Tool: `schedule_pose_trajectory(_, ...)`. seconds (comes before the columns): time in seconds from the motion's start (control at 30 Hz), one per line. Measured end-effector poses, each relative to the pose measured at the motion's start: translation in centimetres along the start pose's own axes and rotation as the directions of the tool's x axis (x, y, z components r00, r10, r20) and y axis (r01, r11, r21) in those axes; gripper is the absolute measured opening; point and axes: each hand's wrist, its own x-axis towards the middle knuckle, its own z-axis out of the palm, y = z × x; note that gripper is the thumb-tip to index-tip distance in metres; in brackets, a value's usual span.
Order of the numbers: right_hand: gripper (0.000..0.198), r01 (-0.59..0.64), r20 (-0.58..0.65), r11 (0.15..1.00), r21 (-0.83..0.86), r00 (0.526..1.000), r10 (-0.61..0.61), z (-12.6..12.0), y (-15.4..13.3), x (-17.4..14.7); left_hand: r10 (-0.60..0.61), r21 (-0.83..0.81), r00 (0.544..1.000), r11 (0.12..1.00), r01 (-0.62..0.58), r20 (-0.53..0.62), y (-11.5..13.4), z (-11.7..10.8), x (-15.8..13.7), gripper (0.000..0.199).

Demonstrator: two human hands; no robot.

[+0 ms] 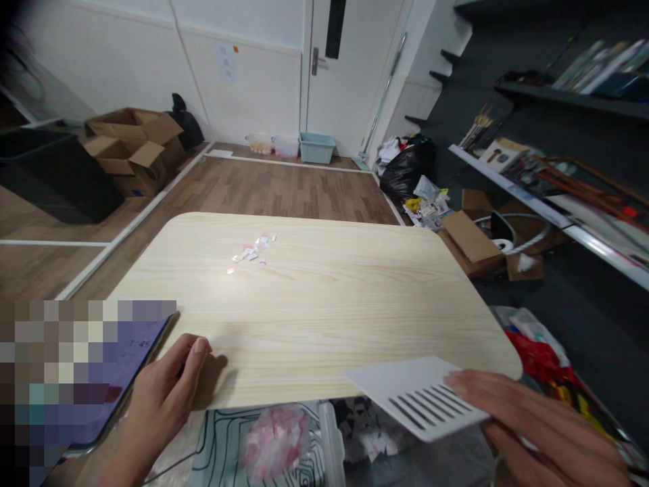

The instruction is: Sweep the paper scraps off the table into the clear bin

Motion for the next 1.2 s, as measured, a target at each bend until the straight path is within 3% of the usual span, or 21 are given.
schedule_pose_trajectory(0.07,0.057,0.111,0.060,0.994,0.004,0.992,-0.111,1.1,-0.4,4.1,0.010,-0.004,1.000,1.000,-0.010,0.009,0.0,0.0,0.1,0.045)
schedule_pose_trajectory(0.1,0.060,0.110,0.090,0.994,0.019,0.990,-0.111,2.2,-0.8,6.6,0.014,-0.009,1.000,1.000,-0.014,0.013,0.1,0.0,0.1,0.045)
schedule_pose_trajectory(0.13,0.060,0.164,0.068,0.985,0.051,0.984,-0.167,3.7,-1.3,9.1,0.015,-0.013,1.000,1.000,-0.015,0.014,0.3,0.0,0.2,0.045)
schedule_pose_trajectory(0.23,0.049,0.339,-0.038,0.926,0.165,0.941,-0.337,9.3,-2.6,16.6,0.003,-0.013,1.000,1.000,-0.003,-0.006,0.9,-0.2,0.2,0.042)
schedule_pose_trajectory(0.3,0.040,0.383,-0.055,0.905,0.182,0.923,-0.380,13.3,-3.1,20.5,0.003,-0.013,1.000,1.000,-0.003,-0.017,1.2,-0.3,0.2,0.041)
schedule_pose_trajectory(0.4,0.037,0.433,-0.075,0.882,0.188,0.902,-0.426,17.8,-3.1,24.1,0.009,-0.028,1.000,1.000,-0.010,-0.011,1.5,-0.3,0.2,0.041)
schedule_pose_trajectory(0.5,0.036,0.453,-0.053,0.868,0.202,0.890,-0.452,20.0,-2.7,25.2,-0.006,-0.046,1.000,0.999,0.005,-0.016,1.6,-0.3,0.3,0.042)
schedule_pose_trajectory(0.67,0.034,0.451,0.018,0.862,0.231,0.884,-0.467,19.6,-2.0,24.2,0.028,-0.036,1.000,0.999,-0.028,-0.003,1.3,-0.2,0.3,0.040)
schedule_pose_trajectory(0.83,0.032,0.459,0.061,0.851,0.254,0.871,-0.488,15.6,-0.9,21.0,0.063,-0.013,0.998,0.998,-0.063,-0.002,0.5,-0.2,0.4,0.042)
schedule_pose_trajectory(1.0,0.035,0.389,0.041,0.898,0.205,0.913,-0.405,12.4,-0.7,19.5,0.077,0.018,0.997,0.997,-0.078,0.021,0.1,-0.1,0.6,0.042)
schedule_pose_trajectory(1.1,0.035,0.389,-0.009,0.908,0.159,0.920,-0.392,13.5,-1.2,21.2,0.064,0.028,0.998,0.998,-0.065,0.013,0.2,0.0,0.6,0.042)
schedule_pose_trajectory(1.2,0.033,0.430,-0.043,0.894,0.124,0.903,-0.428,16.3,-1.8,23.4,0.055,0.011,0.999,0.998,-0.054,-0.002,0.4,0.0,0.5,0.043)
